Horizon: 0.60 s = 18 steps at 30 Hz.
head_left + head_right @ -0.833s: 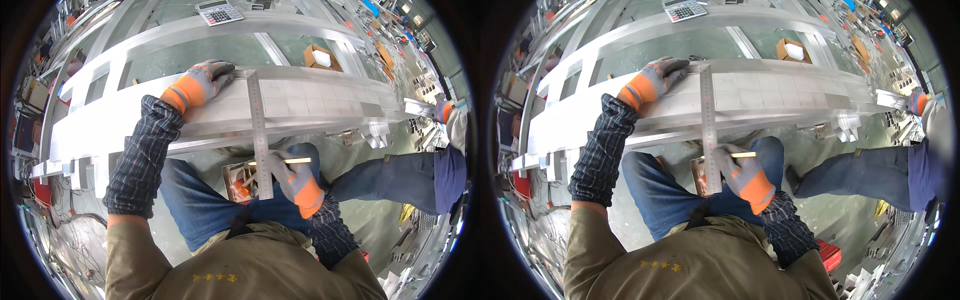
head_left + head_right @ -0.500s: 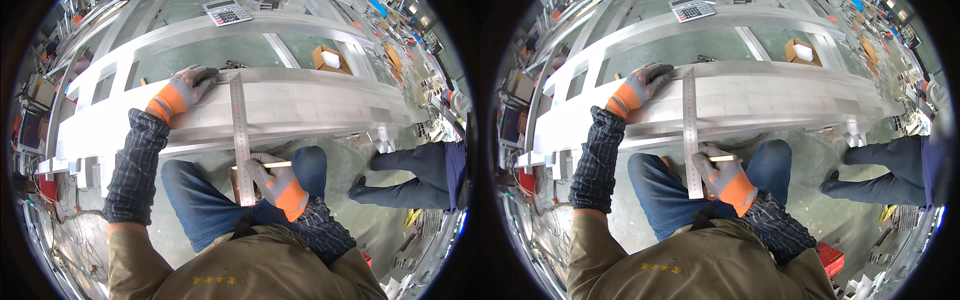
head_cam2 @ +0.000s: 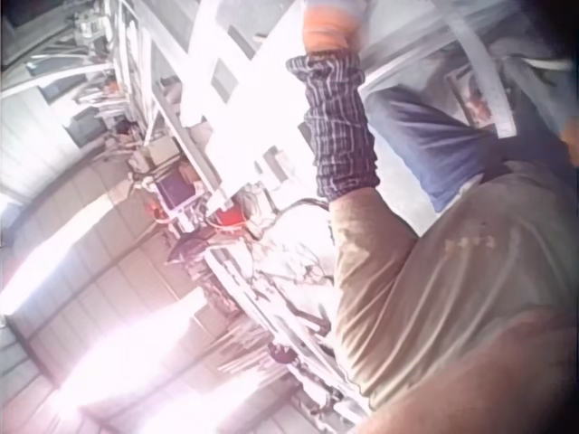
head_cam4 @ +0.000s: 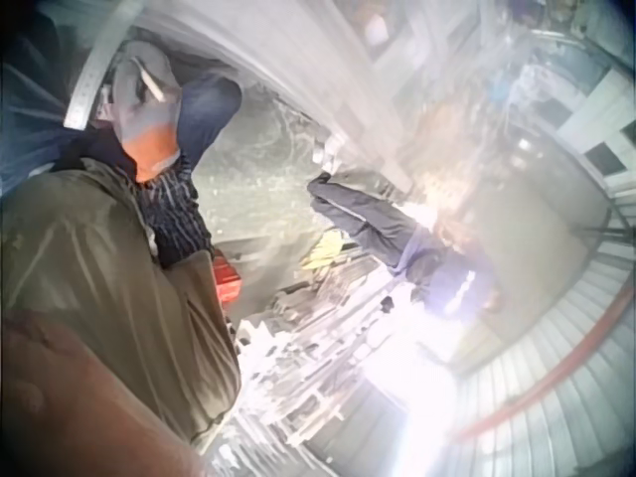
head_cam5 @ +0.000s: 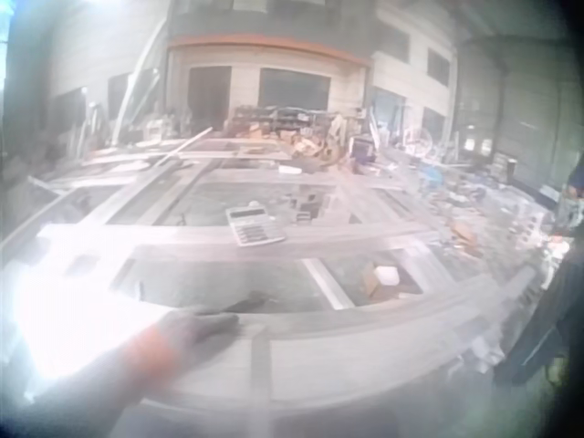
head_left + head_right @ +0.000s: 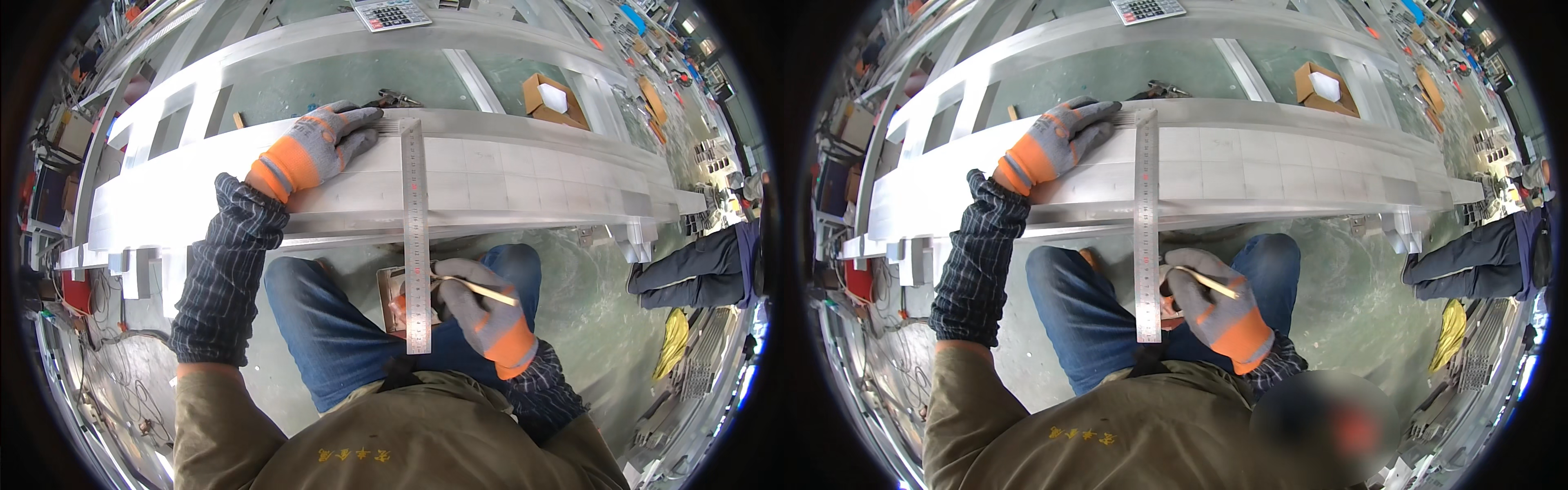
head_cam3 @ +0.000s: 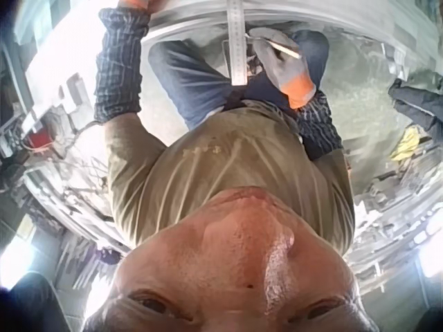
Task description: The person measures a long metal profile using a tape measure and calculator, then marks measurement points with a pencil. They later use a metal square to draw perpendicular lines on the profile.
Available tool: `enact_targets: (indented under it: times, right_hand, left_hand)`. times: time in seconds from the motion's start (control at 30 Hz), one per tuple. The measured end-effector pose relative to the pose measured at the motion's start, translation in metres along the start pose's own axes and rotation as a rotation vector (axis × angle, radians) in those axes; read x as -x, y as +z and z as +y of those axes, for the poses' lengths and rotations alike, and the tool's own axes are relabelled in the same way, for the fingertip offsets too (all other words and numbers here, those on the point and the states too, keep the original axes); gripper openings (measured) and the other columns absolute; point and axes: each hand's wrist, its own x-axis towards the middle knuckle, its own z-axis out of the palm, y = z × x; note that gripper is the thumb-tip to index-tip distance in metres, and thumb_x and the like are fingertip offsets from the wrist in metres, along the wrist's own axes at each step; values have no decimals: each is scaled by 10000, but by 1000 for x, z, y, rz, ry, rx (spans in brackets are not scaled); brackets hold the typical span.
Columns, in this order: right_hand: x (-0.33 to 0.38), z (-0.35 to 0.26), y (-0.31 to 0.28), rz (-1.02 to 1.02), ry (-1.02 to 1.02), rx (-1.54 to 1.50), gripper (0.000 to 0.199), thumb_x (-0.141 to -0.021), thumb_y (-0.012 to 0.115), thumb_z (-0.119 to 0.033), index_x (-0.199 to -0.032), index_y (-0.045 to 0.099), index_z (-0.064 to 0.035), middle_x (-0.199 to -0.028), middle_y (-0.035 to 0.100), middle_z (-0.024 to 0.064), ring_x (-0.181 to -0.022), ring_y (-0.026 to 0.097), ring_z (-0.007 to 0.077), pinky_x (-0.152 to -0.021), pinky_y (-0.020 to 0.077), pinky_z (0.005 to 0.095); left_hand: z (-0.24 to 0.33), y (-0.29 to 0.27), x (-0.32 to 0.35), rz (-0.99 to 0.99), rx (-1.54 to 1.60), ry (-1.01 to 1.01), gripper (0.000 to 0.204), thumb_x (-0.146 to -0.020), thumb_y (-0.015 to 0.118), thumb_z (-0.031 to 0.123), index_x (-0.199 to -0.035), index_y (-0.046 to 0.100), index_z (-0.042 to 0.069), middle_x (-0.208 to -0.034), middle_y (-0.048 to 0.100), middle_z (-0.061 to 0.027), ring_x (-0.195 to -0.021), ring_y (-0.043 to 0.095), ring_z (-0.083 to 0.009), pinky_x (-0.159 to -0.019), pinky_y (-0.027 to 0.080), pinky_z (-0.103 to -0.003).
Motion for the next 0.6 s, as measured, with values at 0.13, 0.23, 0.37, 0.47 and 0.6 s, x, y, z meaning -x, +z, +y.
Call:
enact_targets:
  times: [0.13, 0.23, 0.37, 0.47, 0.6]
  right_hand:
    - [2, -21, -15, 133, 7, -36, 255, -1036, 487, -88, -1193, 650, 31, -874, 702, 113, -712, 639, 131, -652, 536, 265]
    - [-13, -35, -27, 228, -83, 60, 297, -1047, 454, -127, -1188, 657, 39, -873, 707, 131, -715, 639, 142, -679, 539, 282]
    - [-55, -52, -28, 258, -333, 272, 250, -1009, 508, -75, -1168, 674, 22, -948, 718, 133, -798, 670, 172, -746, 544, 294]
    - [-92, -33, -29, 241, -461, 459, 195, -961, 619, -69, -1134, 688, -12, -975, 723, 139, -836, 704, 233, -768, 563, 322]
    - [-115, -11, -23, 271, -371, 330, 187, -942, 643, -78, -1115, 691, -26, -994, 726, 149, -851, 714, 295, -780, 566, 353]
  left_hand:
    - [-13, 9, -3, 8, 79, 43, 401, -1008, 618, 285, -1336, 638, 55, -1101, 704, -209, -945, 693, -342, -875, 568, -380]
    - [-5, 4, -6, -25, 62, 27, 402, -1008, 619, 280, -1337, 636, 49, -1118, 706, -210, -964, 699, -338, -894, 564, -386]
    - [-6, 2, -3, -24, 118, -2, 399, -1009, 620, 269, -1333, 634, 37, -1110, 707, -213, -965, 700, -337, -899, 562, -391]
    - [-13, 6, -6, -28, 133, 23, 394, -1009, 620, 261, -1329, 634, 31, -1112, 701, -210, -962, 693, -340, -896, 562, -389]
    - [-12, 10, -6, -4, 121, 32, 381, -1008, 619, 245, -1318, 636, 24, -1118, 696, -209, -964, 686, -350, -892, 562, -393]
